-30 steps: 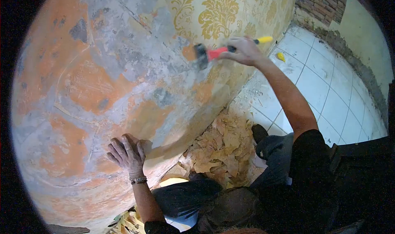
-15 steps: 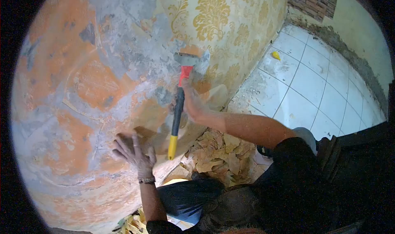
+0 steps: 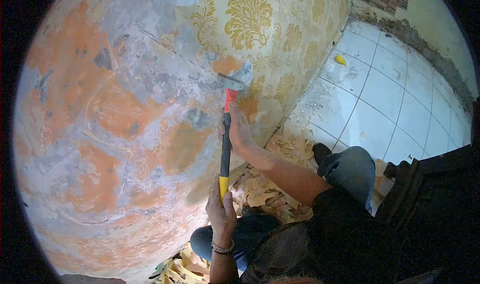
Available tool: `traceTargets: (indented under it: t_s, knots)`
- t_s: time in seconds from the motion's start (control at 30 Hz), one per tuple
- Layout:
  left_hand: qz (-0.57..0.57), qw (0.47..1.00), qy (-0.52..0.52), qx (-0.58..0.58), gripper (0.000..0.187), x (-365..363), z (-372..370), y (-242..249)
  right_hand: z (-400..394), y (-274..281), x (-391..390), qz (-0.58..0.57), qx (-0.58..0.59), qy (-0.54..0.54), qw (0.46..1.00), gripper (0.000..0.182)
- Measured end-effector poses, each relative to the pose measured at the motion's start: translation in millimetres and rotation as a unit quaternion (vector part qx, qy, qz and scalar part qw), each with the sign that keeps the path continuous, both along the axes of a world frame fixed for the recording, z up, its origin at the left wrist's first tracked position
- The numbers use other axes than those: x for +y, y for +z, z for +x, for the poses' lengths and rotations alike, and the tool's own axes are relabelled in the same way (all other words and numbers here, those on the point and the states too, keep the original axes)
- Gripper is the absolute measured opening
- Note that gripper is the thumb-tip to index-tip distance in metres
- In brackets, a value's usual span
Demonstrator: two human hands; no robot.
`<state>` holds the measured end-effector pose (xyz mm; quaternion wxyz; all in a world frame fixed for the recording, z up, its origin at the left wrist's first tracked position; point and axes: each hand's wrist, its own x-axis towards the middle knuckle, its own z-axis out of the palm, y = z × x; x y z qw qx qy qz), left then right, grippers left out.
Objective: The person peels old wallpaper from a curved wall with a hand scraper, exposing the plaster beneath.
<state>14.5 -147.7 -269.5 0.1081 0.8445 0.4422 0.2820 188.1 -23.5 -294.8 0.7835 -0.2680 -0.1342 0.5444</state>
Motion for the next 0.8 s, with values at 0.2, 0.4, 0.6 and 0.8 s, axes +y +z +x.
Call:
traceTargets:
  t_s: [0.2,0.4,0.6,0.8]
  knots:
    - [-0.146,0.987,0.054,-0.043,0.044,7.5,-0.5,6.7,-7.7,0.7,6.3,-0.006,-0.063,-0.077,0.995,0.049]
    - [-0.15,0.984,0.073,-0.059,0.043,6.9,4.2,14.9,-14.9,0.0,20.7,-0.016,-0.106,-0.11,0.988,0.047]
    - [-0.085,0.993,0.028,-0.075,0.043,-0.5,6.9,24.9,-9.8,13.2,6.8,-0.053,-0.085,-0.09,0.991,0.045]
    - [-0.146,0.985,0.066,-0.065,0.044,13.0,13.8,10.7,-0.1,-2.0,30.1,0.016,-0.151,-0.128,0.98,0.049]
